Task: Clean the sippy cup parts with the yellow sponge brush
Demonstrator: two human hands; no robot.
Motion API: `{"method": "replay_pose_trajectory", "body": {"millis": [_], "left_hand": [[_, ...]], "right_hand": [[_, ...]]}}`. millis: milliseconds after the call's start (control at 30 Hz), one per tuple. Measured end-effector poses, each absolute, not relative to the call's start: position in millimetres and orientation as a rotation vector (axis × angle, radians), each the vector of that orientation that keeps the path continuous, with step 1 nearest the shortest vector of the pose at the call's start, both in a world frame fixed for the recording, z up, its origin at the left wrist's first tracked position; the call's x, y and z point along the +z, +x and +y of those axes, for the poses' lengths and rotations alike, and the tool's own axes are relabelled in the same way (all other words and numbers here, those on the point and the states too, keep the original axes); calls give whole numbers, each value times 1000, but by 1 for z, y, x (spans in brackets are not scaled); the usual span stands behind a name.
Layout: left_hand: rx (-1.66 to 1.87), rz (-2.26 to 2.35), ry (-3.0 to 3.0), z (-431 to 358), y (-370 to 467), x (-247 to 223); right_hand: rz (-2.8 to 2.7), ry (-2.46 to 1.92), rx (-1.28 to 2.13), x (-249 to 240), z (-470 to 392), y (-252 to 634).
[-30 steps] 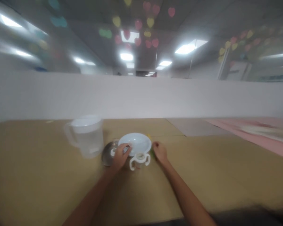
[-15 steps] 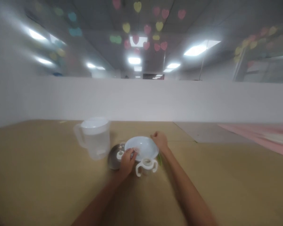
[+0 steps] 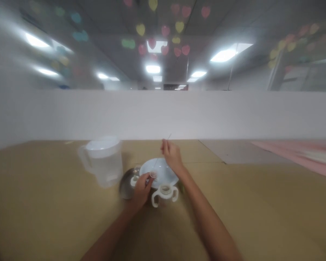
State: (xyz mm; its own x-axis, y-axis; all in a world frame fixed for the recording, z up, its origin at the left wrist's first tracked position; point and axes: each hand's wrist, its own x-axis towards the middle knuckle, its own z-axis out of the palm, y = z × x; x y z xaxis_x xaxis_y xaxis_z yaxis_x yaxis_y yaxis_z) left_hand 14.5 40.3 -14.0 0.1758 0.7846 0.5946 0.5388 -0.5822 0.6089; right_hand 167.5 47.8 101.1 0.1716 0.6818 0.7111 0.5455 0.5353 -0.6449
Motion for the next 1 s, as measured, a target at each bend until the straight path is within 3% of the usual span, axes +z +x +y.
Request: {"method": "replay_pose_trajectory", "body": {"millis": [133, 367, 600, 1000], "left_hand": [[1410, 1247, 2163, 40, 15, -13], [1427, 1129, 2073, 37, 13, -9], [1436, 1081, 1925, 36, 13, -5], [1450, 1129, 1937, 37, 13, -8]], "right_hand": [[-1627, -1044, -49, 128, 11, 160], [-1997, -1087, -273, 107, 22, 137], [-1890, -1055, -397, 107, 19, 142], [-1919, -1173, -166, 115, 8, 140]]}}
